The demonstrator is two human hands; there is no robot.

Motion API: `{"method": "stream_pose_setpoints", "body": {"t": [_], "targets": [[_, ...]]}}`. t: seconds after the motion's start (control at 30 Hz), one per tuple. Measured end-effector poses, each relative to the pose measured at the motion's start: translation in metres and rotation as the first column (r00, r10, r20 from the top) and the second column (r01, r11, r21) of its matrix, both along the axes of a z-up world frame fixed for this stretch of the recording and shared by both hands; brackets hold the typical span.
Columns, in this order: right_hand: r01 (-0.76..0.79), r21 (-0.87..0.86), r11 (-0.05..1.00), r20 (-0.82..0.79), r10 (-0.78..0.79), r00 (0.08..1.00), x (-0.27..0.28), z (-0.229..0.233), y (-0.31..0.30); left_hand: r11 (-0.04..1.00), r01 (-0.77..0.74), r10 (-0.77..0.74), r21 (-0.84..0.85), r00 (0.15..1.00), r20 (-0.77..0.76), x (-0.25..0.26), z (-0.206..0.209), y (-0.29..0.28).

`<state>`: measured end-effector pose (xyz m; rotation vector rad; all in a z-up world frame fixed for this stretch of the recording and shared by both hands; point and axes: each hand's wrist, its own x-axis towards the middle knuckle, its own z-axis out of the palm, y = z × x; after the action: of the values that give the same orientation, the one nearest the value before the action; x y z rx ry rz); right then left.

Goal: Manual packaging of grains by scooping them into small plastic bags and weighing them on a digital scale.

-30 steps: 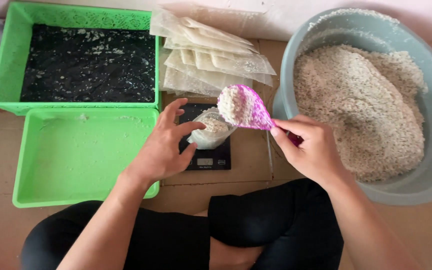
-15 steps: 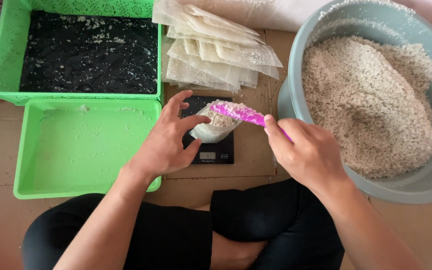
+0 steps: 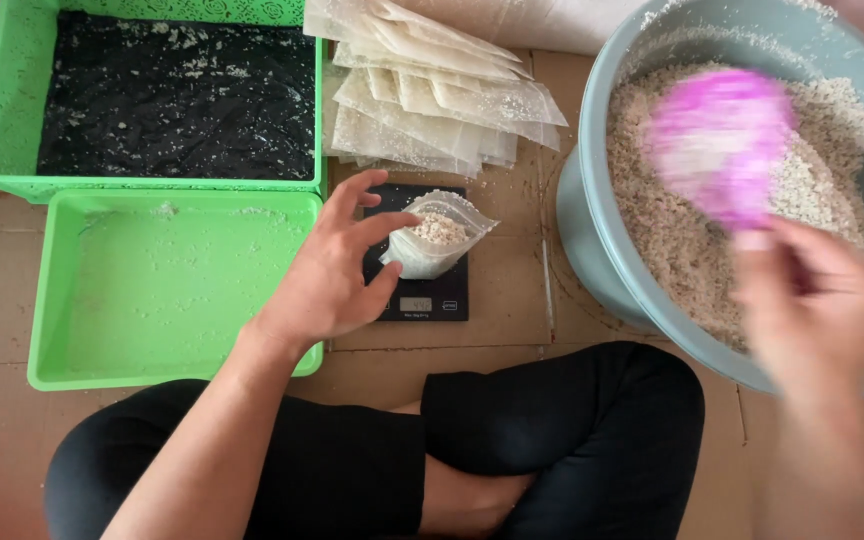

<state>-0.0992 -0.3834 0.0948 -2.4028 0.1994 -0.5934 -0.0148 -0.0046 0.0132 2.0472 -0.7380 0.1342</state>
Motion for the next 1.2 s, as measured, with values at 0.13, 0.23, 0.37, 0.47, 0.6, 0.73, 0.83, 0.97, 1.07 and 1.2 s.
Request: {"method": "stream_pose_setpoints", "body": {"t": [0.13, 0.23, 0.37, 0.47, 0.6, 0.73, 0.83, 0.97, 1.07, 1.2], "targets": [[0.111, -0.084, 0.99, -0.106, -0.12, 0.987, -0.02, -0.028, -0.116, 0.999, -0.038, 0.037, -0.025, 0.999, -0.037, 0.002, 0.006, -0.002], [0.176, -0.249, 0.952, -0.223, -0.234, 0.946, -0.032, -0.043, -0.164, 0.993, -0.103, 0.104, -0.064, 0.995, 0.007, 0.003, 0.006, -0.003], [0.065, -0.661, 0.748, -0.485, -0.491, 0.724, -0.034, -0.034, -0.162, 0.966, -0.241, 0.243, -0.096, 0.97, 0.01, 0.004, 0.007, -0.001], [-0.089, -0.718, 0.691, -0.596, -0.543, 0.591, -0.023, -0.039, -0.144, 0.957, -0.273, 0.276, -0.096, 0.961, 0.015, 0.003, 0.009, -0.003], [-0.032, -0.494, 0.869, -0.713, -0.384, 0.587, -0.004, -0.034, -0.105, 0.942, -0.333, 0.333, -0.044, 0.943, 0.0, 0.0, 0.011, -0.003], [0.178, -0.353, 0.918, -0.796, -0.395, 0.458, -0.001, -0.006, -0.085, 0.939, -0.344, 0.343, -0.011, 0.939, -0.03, 0.001, 0.012, -0.003], [0.158, -0.381, 0.911, -0.77, -0.407, 0.491, -0.01, -0.008, -0.099, 0.937, -0.35, 0.349, -0.008, 0.937, -0.025, 0.002, 0.009, -0.002], [0.212, -0.361, 0.908, -0.73, -0.416, 0.542, -0.022, 0.0, -0.103, 0.936, -0.351, 0.35, -0.018, 0.936, -0.024, 0.003, 0.009, -0.004], [0.204, -0.389, 0.898, -0.659, -0.426, 0.619, -0.035, -0.005, -0.119, 0.935, -0.352, 0.353, -0.031, 0.936, 0.0, 0.005, 0.005, -0.002], [0.253, -0.397, 0.882, -0.578, -0.454, 0.678, -0.039, 0.029, -0.089, 0.933, -0.359, 0.358, -0.012, 0.933, -0.04, 0.008, -0.007, 0.002]]}}
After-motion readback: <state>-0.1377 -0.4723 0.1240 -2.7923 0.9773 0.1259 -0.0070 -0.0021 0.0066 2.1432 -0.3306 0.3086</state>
